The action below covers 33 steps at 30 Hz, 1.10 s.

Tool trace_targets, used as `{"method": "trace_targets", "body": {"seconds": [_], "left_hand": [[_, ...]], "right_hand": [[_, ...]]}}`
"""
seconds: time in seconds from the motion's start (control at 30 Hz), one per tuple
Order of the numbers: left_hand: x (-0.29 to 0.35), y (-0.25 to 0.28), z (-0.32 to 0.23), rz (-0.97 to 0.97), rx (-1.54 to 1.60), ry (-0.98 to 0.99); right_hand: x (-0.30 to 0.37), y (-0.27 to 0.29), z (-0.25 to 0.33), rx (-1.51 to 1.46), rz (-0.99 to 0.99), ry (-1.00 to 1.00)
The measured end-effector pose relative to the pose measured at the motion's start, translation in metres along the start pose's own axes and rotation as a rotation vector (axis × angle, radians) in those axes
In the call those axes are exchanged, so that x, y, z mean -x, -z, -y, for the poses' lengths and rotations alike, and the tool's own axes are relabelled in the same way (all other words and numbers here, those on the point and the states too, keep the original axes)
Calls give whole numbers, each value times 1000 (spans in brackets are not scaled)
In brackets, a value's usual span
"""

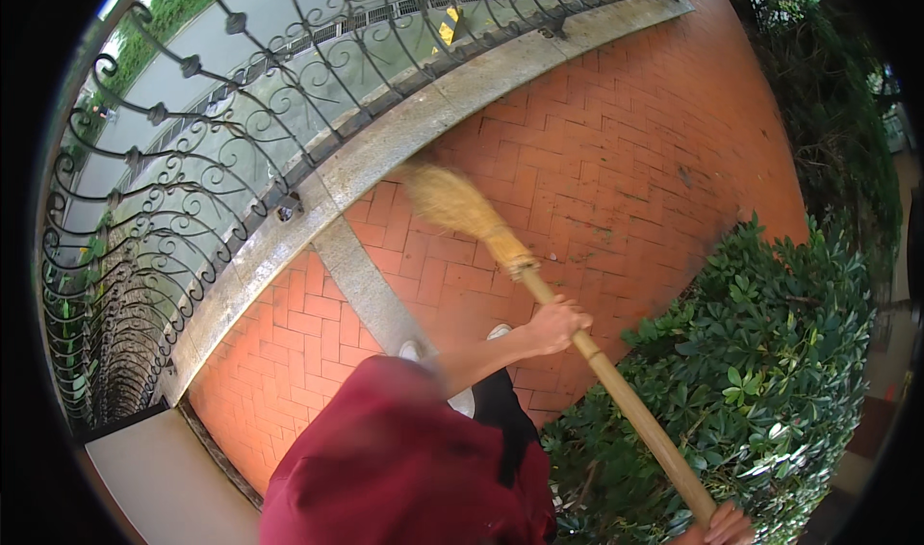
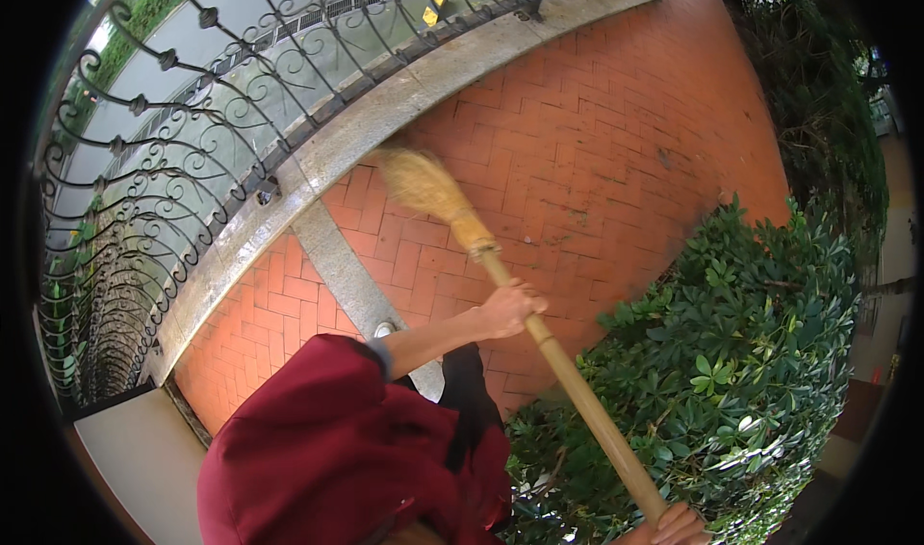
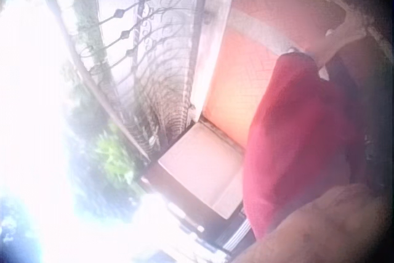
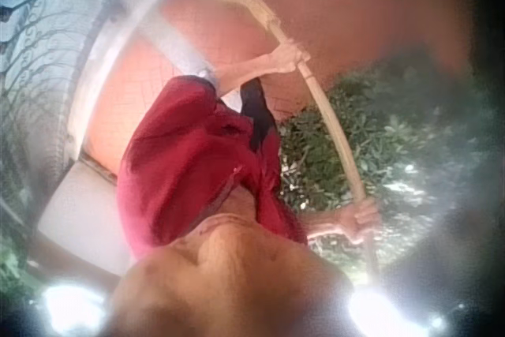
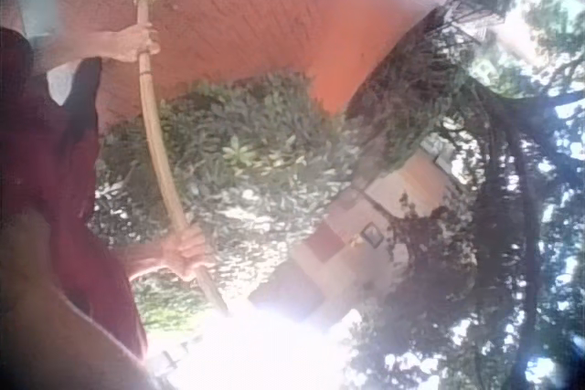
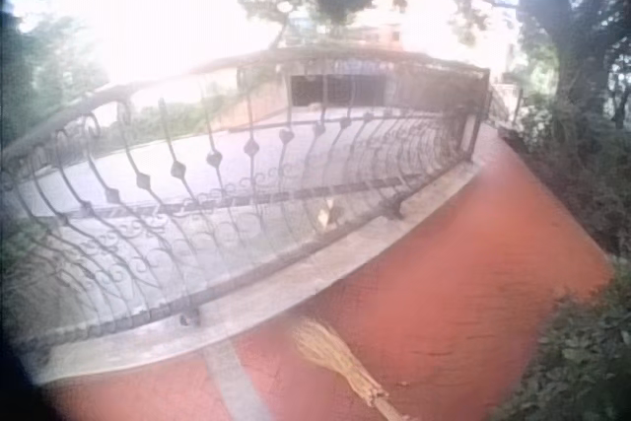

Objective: The person sweeps a tiled outdoor walkway with a traditional straw broom, moving along a curved path bordered by hedges and a metal railing. The person gathers scattered leaves and debris into piles while walking forward and turning to follow the path.

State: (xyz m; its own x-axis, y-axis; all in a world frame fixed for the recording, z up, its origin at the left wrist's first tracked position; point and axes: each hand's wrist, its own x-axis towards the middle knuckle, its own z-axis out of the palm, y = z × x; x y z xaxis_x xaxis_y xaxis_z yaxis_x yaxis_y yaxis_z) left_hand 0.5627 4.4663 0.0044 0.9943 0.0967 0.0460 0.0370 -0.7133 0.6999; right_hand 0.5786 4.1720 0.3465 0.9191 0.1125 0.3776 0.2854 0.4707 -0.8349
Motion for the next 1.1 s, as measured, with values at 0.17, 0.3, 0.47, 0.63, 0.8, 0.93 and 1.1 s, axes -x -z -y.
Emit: {"method": "trace_targets", "body": {"seconds": [0.17,0.3,0.47,0.63,0.8,0.93,1.1], "left_hand": [[-119,-23,-13,133,-15,-224],[-136,-15,-70,28,23,-311],[-34,9,-172,-12,175,-360],[98,15,-121,592,139,-37],[191,-17,-57,626,183,195],[166,-54,-88,557,171,150],[-1,-116,-192,223,433,-190]], "right_hand": [[31,20,1,277,32,101],[21,54,56,274,-503,327],[-24,116,158,291,-412,347],[-50,135,101,223,-396,71],[-33,124,-13,-73,-126,-431],[-38,140,38,-43,-266,-321],[-48,156,184,414,-401,199]]}}
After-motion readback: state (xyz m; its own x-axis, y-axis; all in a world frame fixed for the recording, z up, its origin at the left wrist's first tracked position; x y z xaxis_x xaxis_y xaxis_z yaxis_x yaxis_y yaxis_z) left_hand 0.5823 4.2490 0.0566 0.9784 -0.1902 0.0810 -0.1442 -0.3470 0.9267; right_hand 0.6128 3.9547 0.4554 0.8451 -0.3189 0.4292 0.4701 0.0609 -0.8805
